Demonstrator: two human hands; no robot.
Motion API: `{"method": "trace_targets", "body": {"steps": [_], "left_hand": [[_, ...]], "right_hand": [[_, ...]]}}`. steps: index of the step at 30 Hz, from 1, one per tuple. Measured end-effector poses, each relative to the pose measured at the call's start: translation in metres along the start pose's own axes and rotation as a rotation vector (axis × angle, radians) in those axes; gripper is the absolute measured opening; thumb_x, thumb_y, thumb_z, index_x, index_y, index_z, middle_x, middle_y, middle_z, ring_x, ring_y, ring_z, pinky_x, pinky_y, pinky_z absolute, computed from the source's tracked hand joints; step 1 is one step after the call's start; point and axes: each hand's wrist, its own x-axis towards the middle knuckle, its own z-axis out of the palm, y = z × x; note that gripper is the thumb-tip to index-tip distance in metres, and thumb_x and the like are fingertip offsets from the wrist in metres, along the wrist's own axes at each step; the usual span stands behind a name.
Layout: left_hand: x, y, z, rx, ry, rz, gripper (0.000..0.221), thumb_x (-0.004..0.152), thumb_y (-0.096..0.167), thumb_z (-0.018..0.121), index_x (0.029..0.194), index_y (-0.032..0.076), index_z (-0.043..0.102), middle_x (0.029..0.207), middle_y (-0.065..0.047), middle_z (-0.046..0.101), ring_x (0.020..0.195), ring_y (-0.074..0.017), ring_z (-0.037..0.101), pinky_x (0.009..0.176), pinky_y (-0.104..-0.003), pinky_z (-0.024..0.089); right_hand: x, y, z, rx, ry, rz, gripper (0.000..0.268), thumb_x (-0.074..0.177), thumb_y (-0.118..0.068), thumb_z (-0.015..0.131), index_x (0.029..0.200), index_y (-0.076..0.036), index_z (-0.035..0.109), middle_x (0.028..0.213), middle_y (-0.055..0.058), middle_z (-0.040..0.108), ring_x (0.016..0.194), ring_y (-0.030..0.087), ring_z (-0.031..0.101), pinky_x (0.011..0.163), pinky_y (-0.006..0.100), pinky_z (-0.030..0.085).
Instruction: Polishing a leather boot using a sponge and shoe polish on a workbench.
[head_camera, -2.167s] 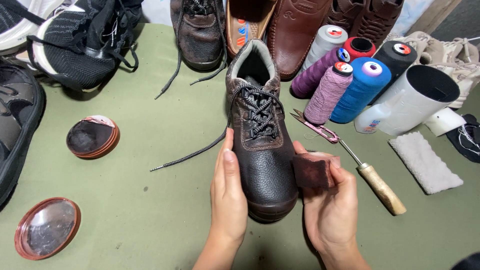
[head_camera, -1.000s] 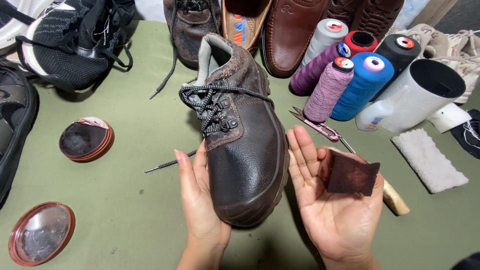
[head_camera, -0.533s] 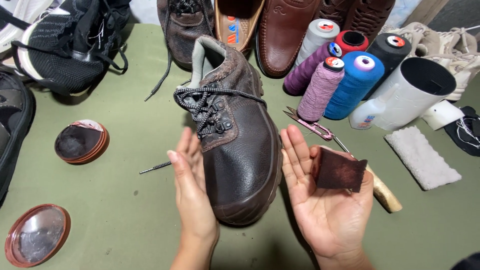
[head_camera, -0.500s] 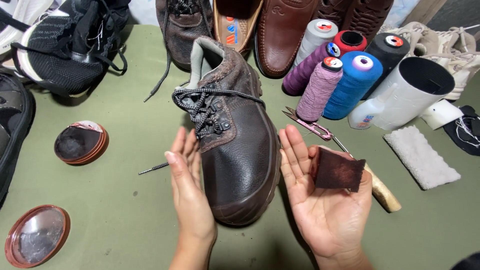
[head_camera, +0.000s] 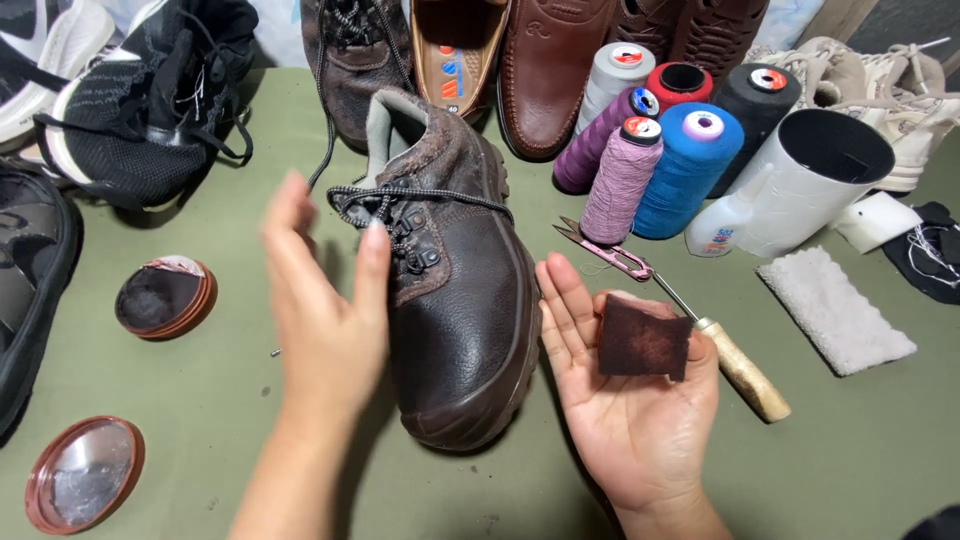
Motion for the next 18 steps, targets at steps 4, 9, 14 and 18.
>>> {"method": "trace_targets", "body": {"steps": [4,9,14,18], "left_hand": [[0.049,0.009,-0.011,0.226,-0.058,0.253,0.049,0.101,0.023,0.072,0.135,0.0,0.046,0.126,-0.017,0.063,0.121,-0.0295,0.061,0.103,-0.042,0.046],[0.094,0.019,0.004,0.482,-0.502,-0.071,0.06,0.089,0.057,0.07,0.125,0.014,0.05,0.115,-0.01,0.072,0.108,-0.0306,0.066,0.087,-0.043,0.046],[0.12,0.036,0.015,0.67,-0.741,-0.207,0.061,0.08,0.068,0.07,0.11,0.015,0.071,0.104,-0.006,0.077,0.106,-0.0308,0.068,0.087,-0.042,0.05],[0.125,0.049,0.017,0.595,-0.807,-0.448,0.063,0.078,0.068,0.064,0.108,0.015,0.077,0.106,-0.004,0.076,0.101,-0.0219,0.069,0.087,-0.034,0.051]], "right_hand": [[0.001,-0.001,-0.003,0.008,-0.043,0.0,0.04,0.079,-0.031,0.081,0.101,0.001,0.071,0.149,0.042,0.045,0.148,0.047,0.039,0.122,0.051,0.033],[0.001,0.0,-0.005,0.025,-0.076,0.015,0.043,0.083,-0.031,0.075,0.106,0.005,0.071,0.149,0.042,0.045,0.148,0.047,0.039,0.121,0.05,0.033],[0.001,0.001,-0.003,0.033,-0.045,0.005,0.04,0.084,-0.03,0.07,0.104,0.004,0.07,0.147,0.043,0.046,0.147,0.048,0.04,0.121,0.05,0.034],[0.001,0.003,-0.001,0.046,-0.039,0.025,0.041,0.084,-0.029,0.067,0.104,0.006,0.071,0.145,0.045,0.047,0.145,0.049,0.042,0.121,0.05,0.033]]}}
